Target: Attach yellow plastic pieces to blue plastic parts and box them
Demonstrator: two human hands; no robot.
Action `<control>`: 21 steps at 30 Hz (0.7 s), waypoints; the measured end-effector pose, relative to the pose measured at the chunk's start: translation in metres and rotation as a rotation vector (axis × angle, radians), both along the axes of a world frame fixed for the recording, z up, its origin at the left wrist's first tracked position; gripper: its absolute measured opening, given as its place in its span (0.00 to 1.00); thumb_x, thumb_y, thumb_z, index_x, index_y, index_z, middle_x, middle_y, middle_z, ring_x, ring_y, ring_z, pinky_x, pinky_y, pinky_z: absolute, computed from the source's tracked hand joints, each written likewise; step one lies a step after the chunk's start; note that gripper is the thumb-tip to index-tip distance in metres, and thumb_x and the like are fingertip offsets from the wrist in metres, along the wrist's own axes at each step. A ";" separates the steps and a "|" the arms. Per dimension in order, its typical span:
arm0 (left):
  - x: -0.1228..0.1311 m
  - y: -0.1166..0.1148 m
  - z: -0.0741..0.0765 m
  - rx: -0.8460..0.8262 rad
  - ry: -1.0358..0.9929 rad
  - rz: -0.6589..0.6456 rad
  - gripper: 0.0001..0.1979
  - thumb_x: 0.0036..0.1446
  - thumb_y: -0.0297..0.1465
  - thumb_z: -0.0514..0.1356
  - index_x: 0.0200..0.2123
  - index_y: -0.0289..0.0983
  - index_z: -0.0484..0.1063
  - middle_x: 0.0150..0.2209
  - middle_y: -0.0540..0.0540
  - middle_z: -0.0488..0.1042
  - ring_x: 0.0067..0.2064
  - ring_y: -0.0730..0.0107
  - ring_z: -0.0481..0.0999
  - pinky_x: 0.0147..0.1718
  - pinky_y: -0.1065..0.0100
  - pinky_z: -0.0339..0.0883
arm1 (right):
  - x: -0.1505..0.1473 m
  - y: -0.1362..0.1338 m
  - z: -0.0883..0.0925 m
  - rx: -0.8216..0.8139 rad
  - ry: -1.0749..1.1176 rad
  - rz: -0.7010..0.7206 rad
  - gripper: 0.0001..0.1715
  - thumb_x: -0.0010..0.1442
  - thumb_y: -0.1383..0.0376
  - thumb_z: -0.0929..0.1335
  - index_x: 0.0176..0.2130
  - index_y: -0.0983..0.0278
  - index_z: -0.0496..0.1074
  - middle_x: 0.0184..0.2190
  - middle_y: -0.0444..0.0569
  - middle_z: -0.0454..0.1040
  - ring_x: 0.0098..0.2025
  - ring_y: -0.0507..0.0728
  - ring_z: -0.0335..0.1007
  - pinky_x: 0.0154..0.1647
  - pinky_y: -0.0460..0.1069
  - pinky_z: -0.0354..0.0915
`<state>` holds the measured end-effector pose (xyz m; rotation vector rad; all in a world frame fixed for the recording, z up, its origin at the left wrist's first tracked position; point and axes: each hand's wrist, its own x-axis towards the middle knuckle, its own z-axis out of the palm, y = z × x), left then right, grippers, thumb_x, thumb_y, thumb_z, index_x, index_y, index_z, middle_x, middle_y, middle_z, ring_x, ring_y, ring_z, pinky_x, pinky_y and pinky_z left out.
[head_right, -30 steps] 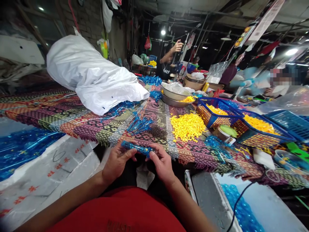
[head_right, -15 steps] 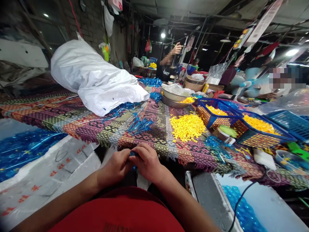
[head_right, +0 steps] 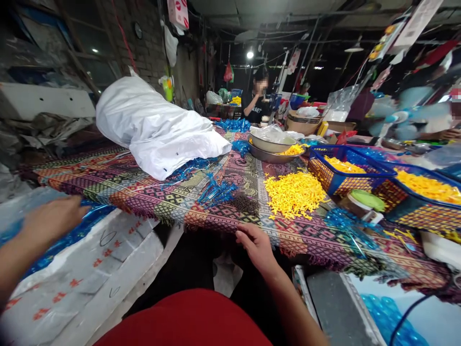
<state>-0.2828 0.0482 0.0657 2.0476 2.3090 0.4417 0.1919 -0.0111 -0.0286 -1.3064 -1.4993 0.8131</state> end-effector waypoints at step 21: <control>0.310 0.211 -0.048 -0.074 -0.336 -0.177 0.26 0.45 0.40 0.61 0.43 0.28 0.67 0.44 0.26 0.72 0.45 0.46 0.73 0.36 0.62 0.64 | 0.114 -0.001 0.010 0.097 -0.403 -0.501 0.17 0.54 0.54 0.65 0.34 0.64 0.75 0.31 0.52 0.76 0.33 0.59 0.72 0.35 0.54 0.68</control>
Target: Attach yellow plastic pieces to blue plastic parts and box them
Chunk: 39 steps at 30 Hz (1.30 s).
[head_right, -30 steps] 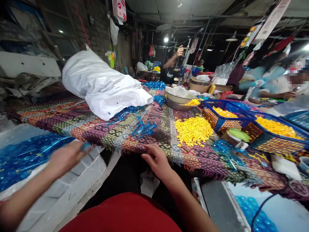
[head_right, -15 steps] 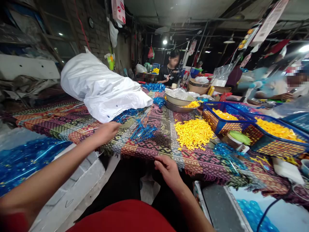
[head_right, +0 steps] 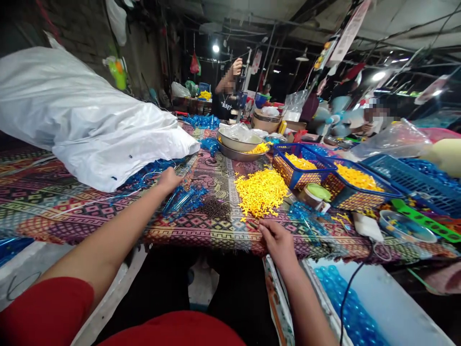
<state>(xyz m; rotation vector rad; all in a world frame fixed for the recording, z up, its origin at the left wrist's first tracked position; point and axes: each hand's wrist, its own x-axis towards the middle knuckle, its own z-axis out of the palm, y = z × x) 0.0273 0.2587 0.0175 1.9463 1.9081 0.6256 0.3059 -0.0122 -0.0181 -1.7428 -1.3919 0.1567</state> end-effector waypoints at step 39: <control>-0.024 -0.266 -0.003 -0.497 -1.178 -0.309 0.10 0.47 0.27 0.57 0.35 0.34 0.64 0.25 0.49 0.72 0.21 0.71 0.74 0.21 0.69 0.69 | -0.124 0.001 0.034 0.073 -0.200 0.551 0.06 0.55 0.62 0.68 0.28 0.62 0.71 0.24 0.45 0.71 0.27 0.53 0.66 0.28 0.47 0.61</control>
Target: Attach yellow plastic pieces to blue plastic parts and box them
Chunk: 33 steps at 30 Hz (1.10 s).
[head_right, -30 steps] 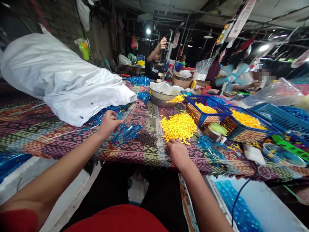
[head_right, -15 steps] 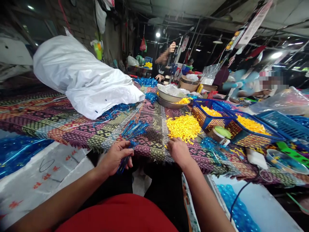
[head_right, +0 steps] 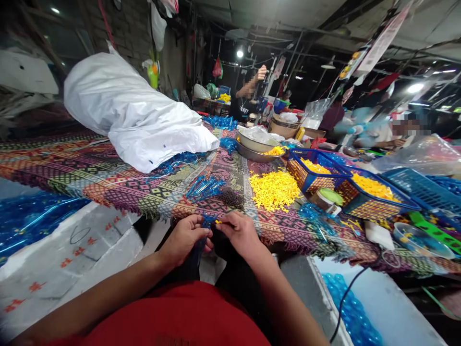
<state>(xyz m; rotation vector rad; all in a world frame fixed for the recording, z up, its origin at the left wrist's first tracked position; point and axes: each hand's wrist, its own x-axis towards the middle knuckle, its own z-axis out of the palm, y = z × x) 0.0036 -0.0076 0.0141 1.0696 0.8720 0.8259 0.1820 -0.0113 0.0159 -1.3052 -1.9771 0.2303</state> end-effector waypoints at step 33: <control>0.007 -0.008 -0.015 -0.006 -0.002 0.054 0.04 0.50 0.29 0.52 0.31 0.35 0.63 0.24 0.51 0.68 0.19 0.71 0.73 0.18 0.68 0.69 | -0.013 -0.005 -0.018 0.204 -0.120 0.269 0.12 0.62 0.71 0.60 0.41 0.64 0.70 0.31 0.50 0.70 0.33 0.53 0.66 0.31 0.47 0.64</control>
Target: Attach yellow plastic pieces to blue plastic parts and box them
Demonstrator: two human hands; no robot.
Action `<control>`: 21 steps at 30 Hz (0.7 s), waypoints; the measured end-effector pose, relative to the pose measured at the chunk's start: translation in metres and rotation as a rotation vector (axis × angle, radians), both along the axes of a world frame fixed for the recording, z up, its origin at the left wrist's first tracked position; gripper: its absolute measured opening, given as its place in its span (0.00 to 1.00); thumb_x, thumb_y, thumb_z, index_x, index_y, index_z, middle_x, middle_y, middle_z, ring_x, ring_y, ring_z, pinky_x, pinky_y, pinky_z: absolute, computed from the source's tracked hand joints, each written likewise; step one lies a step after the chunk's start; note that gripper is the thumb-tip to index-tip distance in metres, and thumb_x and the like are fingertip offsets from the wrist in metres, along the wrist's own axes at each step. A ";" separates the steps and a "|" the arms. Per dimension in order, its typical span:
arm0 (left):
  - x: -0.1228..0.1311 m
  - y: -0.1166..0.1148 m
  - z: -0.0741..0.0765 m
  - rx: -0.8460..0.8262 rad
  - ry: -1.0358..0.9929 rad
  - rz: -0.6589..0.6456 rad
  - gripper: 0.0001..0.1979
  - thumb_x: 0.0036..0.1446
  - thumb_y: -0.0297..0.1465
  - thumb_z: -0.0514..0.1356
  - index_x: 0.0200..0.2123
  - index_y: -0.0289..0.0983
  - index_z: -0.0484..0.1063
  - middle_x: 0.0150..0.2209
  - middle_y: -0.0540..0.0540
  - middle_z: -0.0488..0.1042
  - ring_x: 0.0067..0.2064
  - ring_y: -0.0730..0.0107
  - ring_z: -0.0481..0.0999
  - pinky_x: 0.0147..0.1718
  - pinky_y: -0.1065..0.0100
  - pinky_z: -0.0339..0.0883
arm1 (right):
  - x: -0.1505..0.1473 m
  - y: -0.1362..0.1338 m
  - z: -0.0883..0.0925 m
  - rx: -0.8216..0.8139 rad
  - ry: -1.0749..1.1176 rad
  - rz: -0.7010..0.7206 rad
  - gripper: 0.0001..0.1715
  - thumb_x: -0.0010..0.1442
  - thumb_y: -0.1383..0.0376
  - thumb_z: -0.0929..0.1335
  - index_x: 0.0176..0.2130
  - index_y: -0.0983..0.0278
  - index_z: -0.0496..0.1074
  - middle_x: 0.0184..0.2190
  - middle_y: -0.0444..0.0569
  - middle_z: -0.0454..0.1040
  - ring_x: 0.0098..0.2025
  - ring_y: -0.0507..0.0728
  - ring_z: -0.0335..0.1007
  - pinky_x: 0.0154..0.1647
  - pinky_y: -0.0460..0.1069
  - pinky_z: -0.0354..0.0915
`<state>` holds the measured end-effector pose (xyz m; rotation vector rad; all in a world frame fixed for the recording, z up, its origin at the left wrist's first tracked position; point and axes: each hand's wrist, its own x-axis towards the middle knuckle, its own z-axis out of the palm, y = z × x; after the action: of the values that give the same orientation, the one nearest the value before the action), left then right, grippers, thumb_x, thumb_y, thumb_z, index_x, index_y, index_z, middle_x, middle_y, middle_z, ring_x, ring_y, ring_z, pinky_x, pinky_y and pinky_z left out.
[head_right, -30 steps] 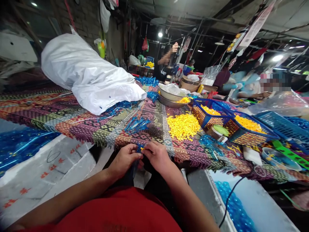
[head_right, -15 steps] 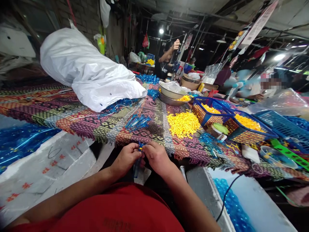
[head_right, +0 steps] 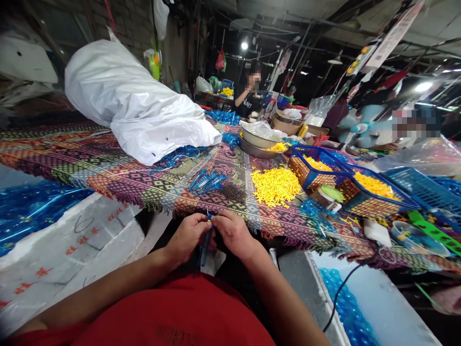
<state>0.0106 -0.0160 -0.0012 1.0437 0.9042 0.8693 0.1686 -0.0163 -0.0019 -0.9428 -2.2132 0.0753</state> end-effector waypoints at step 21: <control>-0.010 0.017 -0.015 -0.015 0.056 0.028 0.05 0.51 0.31 0.51 0.30 0.35 0.63 0.21 0.53 0.67 0.14 0.73 0.69 0.10 0.73 0.61 | -0.009 0.016 -0.018 -0.067 0.116 -0.047 0.18 0.61 0.69 0.61 0.51 0.59 0.67 0.35 0.49 0.67 0.36 0.53 0.66 0.35 0.48 0.66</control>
<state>0.0009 0.0011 -0.0158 1.0491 0.9737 0.8591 0.1597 -0.0004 -0.0197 -1.0018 -2.0925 0.1790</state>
